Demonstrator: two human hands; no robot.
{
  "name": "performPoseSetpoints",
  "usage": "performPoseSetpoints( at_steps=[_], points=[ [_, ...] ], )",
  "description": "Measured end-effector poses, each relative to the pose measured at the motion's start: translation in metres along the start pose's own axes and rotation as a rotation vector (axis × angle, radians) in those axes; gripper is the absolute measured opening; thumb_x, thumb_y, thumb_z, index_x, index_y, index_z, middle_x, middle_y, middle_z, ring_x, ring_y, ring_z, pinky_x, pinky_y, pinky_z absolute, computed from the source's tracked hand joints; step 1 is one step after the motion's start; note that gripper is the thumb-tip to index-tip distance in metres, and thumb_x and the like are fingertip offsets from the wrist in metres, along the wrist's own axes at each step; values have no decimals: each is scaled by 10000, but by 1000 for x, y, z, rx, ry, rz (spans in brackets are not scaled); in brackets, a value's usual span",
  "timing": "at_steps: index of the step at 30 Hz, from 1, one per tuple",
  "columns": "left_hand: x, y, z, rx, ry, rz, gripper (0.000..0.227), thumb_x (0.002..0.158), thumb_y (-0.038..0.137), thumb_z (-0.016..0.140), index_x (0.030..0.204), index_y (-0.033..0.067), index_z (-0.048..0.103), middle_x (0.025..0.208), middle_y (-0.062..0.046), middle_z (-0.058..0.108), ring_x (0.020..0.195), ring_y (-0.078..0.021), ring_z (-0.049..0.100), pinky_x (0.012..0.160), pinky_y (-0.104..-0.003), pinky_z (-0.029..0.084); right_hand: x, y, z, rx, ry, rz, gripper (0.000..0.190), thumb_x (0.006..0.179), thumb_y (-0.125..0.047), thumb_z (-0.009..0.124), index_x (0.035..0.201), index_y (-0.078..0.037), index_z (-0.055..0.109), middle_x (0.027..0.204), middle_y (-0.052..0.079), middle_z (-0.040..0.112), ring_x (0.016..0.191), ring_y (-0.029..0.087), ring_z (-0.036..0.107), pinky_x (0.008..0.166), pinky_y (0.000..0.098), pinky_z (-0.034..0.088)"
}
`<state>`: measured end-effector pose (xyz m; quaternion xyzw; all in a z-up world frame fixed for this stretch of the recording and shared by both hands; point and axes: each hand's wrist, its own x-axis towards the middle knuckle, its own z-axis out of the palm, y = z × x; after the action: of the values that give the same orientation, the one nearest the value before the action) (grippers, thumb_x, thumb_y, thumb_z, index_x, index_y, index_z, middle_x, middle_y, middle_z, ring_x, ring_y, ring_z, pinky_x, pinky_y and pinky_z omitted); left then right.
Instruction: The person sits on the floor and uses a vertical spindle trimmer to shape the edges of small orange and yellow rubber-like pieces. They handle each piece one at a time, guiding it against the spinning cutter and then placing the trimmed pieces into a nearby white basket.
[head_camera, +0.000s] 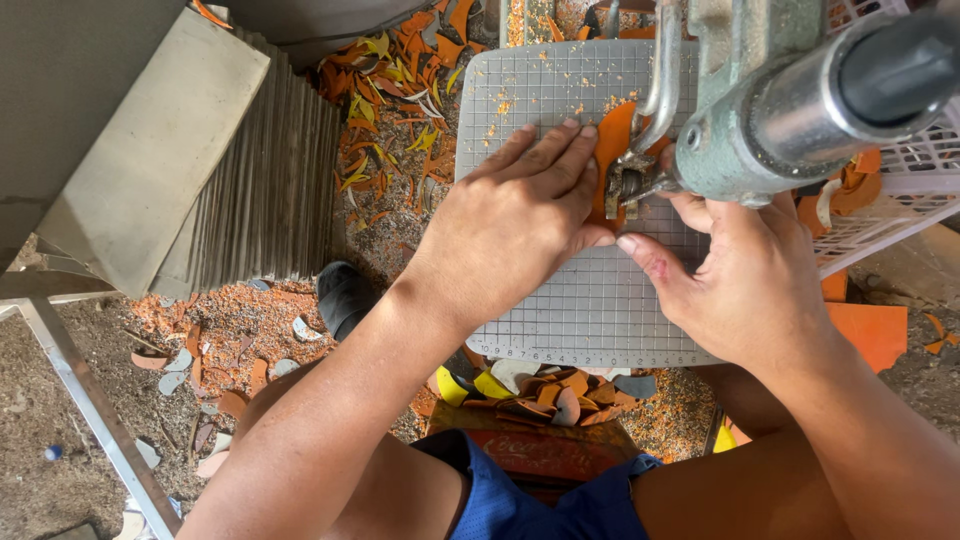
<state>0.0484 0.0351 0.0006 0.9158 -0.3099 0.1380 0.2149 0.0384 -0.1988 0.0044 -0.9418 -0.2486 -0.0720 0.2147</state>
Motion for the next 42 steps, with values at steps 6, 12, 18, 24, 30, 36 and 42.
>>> performPoseSetpoints(
  at_steps=[6, 12, 18, 24, 30, 36, 42],
  points=[
    [3, -6, 0, -22, -7, 21, 537, 859, 404, 746, 1168, -35, 725, 1402, -181, 627, 1350, -298, 562, 1152, -464, 433, 6, -7, -8, 15, 7, -28, 373, 885, -201, 808, 1124, 34, 645, 985, 198, 715, 940, 391, 696, 898, 473, 542],
    [7, -12, -1, -26, -59, 32, 482, 879, 416, 734, 1130, 4, 731, 1414, -164, 626, 1363, -289, 551, 1163, -461, 423, 9, -12, -11, -46, 21, -83, 198, 932, -115, 765, 1110, -33, 743, 978, 153, 731, 911, 357, 701, 894, 465, 547],
    [11, -20, -1, -8, -49, 89, 549, 881, 420, 718, 1243, 8, 710, 1406, -135, 635, 1368, -284, 541, 1166, -457, 418, 13, -17, -13, -70, 29, -72, 212, 932, -117, 755, 1130, -41, 755, 969, 154, 735, 882, 360, 703, 854, 468, 554],
    [15, -25, 1, 3, -64, 113, 597, 872, 448, 718, 1270, 4, 690, 1412, -120, 633, 1370, -272, 537, 1169, -455, 411, 14, -17, -14, -146, -30, -42, 242, 897, -115, 764, 1128, -42, 763, 855, 144, 729, 746, 327, 697, 759, 453, 559],
    [17, -27, 1, -29, -73, 99, 590, 858, 442, 717, 1271, 22, 690, 1421, -101, 630, 1367, -255, 535, 1168, -461, 403, 12, -13, -13, -191, -56, -57, 280, 891, -78, 748, 1171, -61, 765, 845, 122, 715, 737, 307, 678, 766, 450, 550],
    [24, -35, 3, -37, -83, 108, 541, 897, 415, 705, 1278, 31, 688, 1434, -96, 624, 1381, -254, 522, 1182, -485, 379, 16, -14, -14, -298, -47, -65, 267, 825, -86, 766, 1091, -103, 785, 901, 103, 728, 857, 316, 682, 845, 471, 537],
    [30, -45, -2, -49, -56, 149, 407, 955, 371, 673, 1308, 173, 716, 1457, -101, 602, 1377, -265, 514, 1165, -572, 343, 32, 4, -18, -184, 58, -229, 191, 799, -64, 768, 984, -29, 736, 978, 137, 722, 897, 337, 679, 823, 470, 527]
  ],
)
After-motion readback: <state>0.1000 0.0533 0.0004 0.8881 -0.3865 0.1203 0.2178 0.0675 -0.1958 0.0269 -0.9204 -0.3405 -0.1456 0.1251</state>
